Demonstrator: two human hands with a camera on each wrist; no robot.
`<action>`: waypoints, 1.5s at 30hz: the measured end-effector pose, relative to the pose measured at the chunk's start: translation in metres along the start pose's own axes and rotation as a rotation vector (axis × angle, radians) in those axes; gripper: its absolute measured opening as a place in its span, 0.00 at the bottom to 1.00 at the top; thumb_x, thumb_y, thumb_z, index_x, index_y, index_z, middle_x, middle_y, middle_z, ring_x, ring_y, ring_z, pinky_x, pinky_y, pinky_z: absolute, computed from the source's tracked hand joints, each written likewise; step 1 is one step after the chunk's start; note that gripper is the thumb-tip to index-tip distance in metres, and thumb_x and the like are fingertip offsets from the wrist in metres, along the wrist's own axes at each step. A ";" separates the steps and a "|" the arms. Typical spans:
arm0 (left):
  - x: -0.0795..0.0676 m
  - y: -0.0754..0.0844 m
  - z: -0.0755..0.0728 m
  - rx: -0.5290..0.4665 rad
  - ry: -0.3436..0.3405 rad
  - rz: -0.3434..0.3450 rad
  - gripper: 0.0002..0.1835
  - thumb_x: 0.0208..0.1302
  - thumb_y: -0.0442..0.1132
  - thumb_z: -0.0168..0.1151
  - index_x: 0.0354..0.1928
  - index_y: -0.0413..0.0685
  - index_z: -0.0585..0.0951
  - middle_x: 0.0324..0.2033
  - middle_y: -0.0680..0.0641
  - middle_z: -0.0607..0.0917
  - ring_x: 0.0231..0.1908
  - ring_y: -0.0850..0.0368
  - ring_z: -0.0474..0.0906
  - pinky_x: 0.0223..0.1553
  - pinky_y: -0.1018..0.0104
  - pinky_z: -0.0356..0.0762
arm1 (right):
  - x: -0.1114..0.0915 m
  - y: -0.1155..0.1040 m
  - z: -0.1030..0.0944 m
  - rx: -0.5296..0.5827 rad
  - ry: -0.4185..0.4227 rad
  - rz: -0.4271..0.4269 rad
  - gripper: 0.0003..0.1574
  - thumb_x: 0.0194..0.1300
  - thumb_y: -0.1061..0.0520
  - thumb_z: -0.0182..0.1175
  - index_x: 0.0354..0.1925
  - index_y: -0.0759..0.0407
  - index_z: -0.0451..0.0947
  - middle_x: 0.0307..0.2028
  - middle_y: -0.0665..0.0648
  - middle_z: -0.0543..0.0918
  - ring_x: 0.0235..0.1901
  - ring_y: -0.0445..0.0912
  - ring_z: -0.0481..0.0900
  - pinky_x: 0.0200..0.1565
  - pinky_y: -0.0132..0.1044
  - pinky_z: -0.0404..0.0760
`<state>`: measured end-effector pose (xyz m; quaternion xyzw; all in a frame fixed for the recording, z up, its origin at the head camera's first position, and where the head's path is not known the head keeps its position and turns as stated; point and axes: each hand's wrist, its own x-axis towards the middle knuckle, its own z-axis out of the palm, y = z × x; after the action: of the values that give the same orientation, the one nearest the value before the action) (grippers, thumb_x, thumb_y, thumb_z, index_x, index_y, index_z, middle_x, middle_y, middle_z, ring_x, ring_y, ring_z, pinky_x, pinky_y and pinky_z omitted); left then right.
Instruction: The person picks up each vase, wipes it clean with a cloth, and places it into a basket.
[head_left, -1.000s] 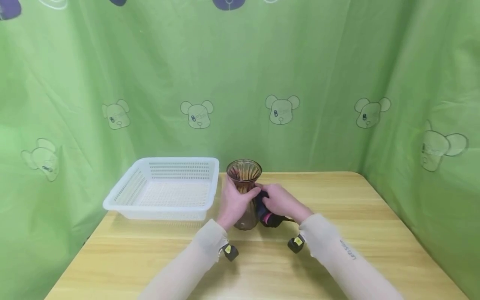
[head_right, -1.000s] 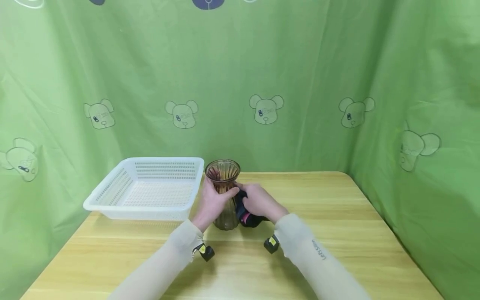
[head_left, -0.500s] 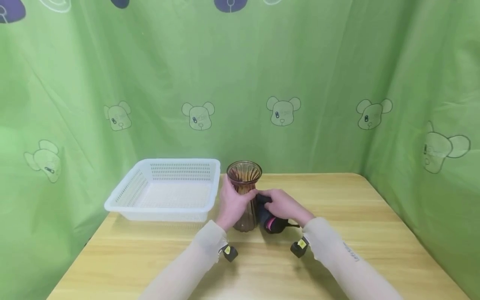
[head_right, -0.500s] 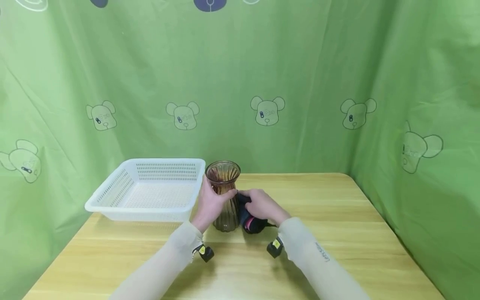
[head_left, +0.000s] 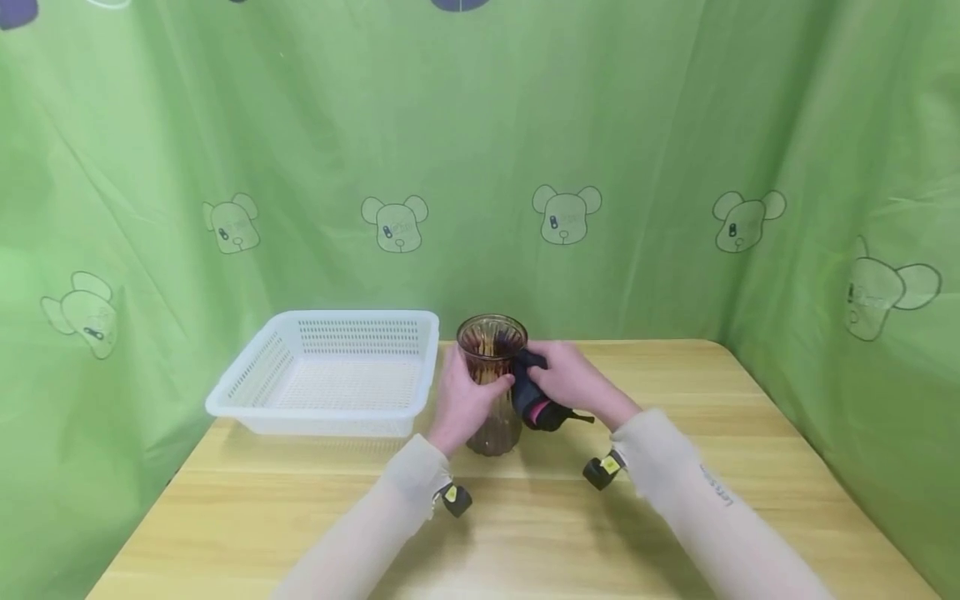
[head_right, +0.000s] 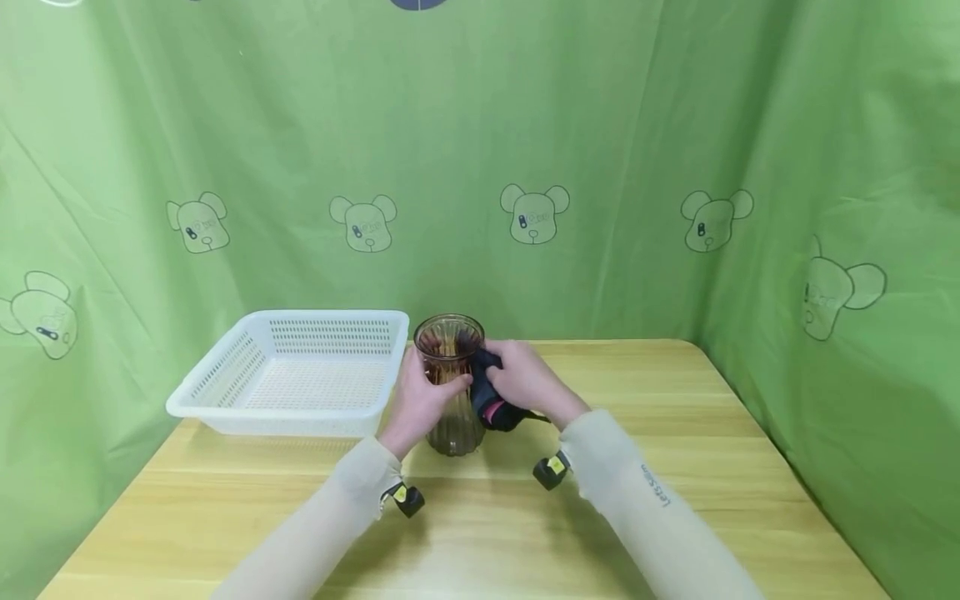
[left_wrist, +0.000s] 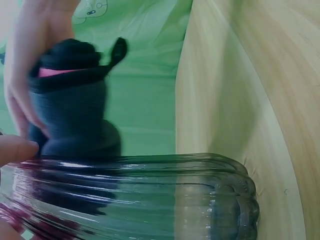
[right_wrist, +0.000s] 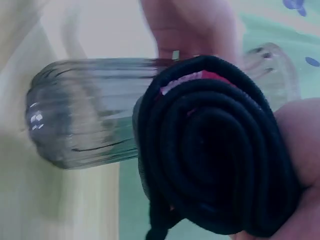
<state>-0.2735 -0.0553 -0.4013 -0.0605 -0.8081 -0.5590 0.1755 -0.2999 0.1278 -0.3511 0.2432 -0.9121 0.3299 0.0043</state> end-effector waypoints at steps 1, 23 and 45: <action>0.000 0.000 0.000 -0.001 0.001 0.001 0.46 0.51 0.45 0.76 0.71 0.52 0.65 0.63 0.48 0.74 0.65 0.51 0.70 0.71 0.51 0.67 | 0.000 0.001 0.003 -0.015 -0.014 0.004 0.20 0.68 0.65 0.54 0.57 0.63 0.79 0.39 0.66 0.85 0.25 0.46 0.80 0.27 0.36 0.82; -0.002 -0.001 0.003 0.058 0.051 -0.056 0.44 0.50 0.52 0.78 0.68 0.53 0.66 0.60 0.46 0.80 0.60 0.48 0.78 0.65 0.48 0.74 | -0.010 0.024 0.029 -0.032 -0.099 0.041 0.33 0.66 0.66 0.56 0.70 0.60 0.70 0.60 0.71 0.79 0.33 0.44 0.80 0.38 0.35 0.82; -0.004 0.003 -0.001 0.049 0.043 -0.057 0.47 0.51 0.56 0.77 0.70 0.54 0.64 0.62 0.45 0.80 0.61 0.48 0.77 0.64 0.48 0.75 | -0.007 0.019 0.037 -0.152 -0.117 0.031 0.35 0.65 0.68 0.55 0.70 0.65 0.68 0.56 0.73 0.81 0.34 0.47 0.82 0.39 0.38 0.84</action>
<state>-0.2688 -0.0551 -0.3993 -0.0210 -0.8191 -0.5449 0.1780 -0.2965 0.1208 -0.3927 0.2470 -0.9369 0.2448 -0.0354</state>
